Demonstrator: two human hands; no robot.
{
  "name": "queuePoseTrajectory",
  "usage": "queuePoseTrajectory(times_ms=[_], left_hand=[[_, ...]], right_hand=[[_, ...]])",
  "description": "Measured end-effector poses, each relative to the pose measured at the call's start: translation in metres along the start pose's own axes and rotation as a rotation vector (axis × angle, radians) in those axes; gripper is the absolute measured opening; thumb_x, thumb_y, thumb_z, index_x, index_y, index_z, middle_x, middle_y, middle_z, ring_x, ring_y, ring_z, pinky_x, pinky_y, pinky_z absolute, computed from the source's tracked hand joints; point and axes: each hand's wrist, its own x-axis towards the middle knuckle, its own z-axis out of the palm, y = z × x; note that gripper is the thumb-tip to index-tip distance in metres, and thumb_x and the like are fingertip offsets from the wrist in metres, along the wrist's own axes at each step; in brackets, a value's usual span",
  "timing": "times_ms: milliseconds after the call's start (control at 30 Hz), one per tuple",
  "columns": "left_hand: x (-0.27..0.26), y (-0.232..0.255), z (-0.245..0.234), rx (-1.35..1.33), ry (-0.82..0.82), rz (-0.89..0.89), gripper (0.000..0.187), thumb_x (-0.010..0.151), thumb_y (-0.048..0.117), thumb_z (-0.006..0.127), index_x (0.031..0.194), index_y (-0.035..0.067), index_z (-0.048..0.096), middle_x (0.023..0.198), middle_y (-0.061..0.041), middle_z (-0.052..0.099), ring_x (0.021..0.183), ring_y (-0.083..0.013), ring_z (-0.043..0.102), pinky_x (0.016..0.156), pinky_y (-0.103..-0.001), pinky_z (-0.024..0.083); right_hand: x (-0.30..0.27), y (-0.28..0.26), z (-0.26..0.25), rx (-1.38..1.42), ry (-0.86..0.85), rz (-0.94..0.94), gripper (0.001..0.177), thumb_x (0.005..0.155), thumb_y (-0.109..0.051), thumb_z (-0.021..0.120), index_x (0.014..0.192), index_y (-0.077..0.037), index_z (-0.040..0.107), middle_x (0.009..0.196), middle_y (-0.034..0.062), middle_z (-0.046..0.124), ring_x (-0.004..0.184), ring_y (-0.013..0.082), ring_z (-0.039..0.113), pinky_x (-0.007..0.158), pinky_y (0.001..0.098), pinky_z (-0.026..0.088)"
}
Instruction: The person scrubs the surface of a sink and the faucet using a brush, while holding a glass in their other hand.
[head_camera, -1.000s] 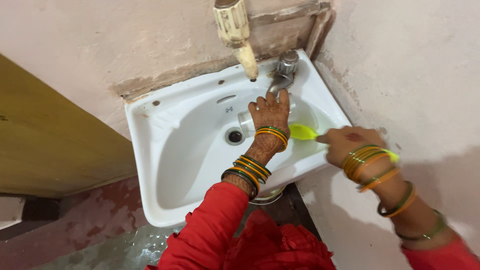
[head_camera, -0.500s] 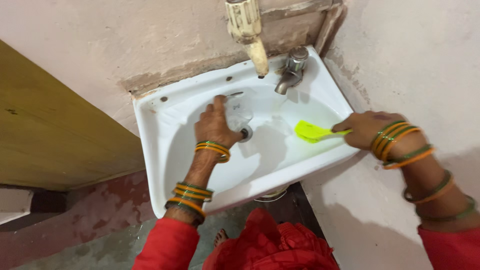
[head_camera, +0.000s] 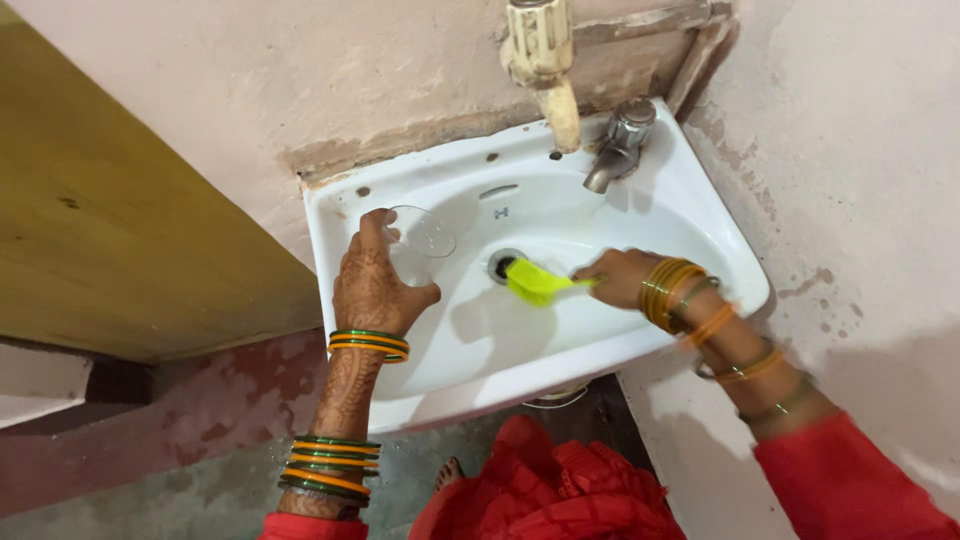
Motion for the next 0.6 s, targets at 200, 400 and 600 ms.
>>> queuePoseTrajectory(times_ms=[200,400,600], left_hand=[[-0.009,-0.001,-0.009,0.027,-0.028,-0.088,0.094,0.053,0.016,0.091,0.135,0.015,0.045,0.126,-0.012,0.065,0.115,-0.0354,0.062,0.094,-0.047,0.052],[-0.004,0.011,0.002,0.005,-0.054,-0.051,0.096,0.052,0.016,0.09,0.136,0.015,0.043,0.127,-0.012,0.064,0.114,-0.0341,0.062,0.092,-0.047,0.053],[-0.008,0.011,0.003,-0.027,-0.068,-0.063,0.095,0.053,0.017,0.091,0.136,0.015,0.044,0.127,-0.011,0.064,0.116,-0.0344,0.061,0.093,-0.049,0.052]], right_hand=[[-0.056,0.067,-0.003,-0.053,0.056,-0.14,0.051,0.087,-0.027,0.056,0.137,-0.035,0.063,0.129,0.01,0.069,0.118,0.03,0.067,0.108,0.0372,0.048],[0.011,0.012,-0.005,-0.025,0.175,-0.021,0.051,0.091,-0.023,0.051,0.139,-0.035,0.065,0.129,0.0147,0.069,0.115,0.0348,0.068,0.107,0.0439,0.05],[0.014,0.009,0.003,-0.028,0.119,-0.187,0.049,0.09,-0.027,0.054,0.137,-0.034,0.065,0.134,0.0139,0.066,0.116,0.0332,0.067,0.106,0.0397,0.049]])
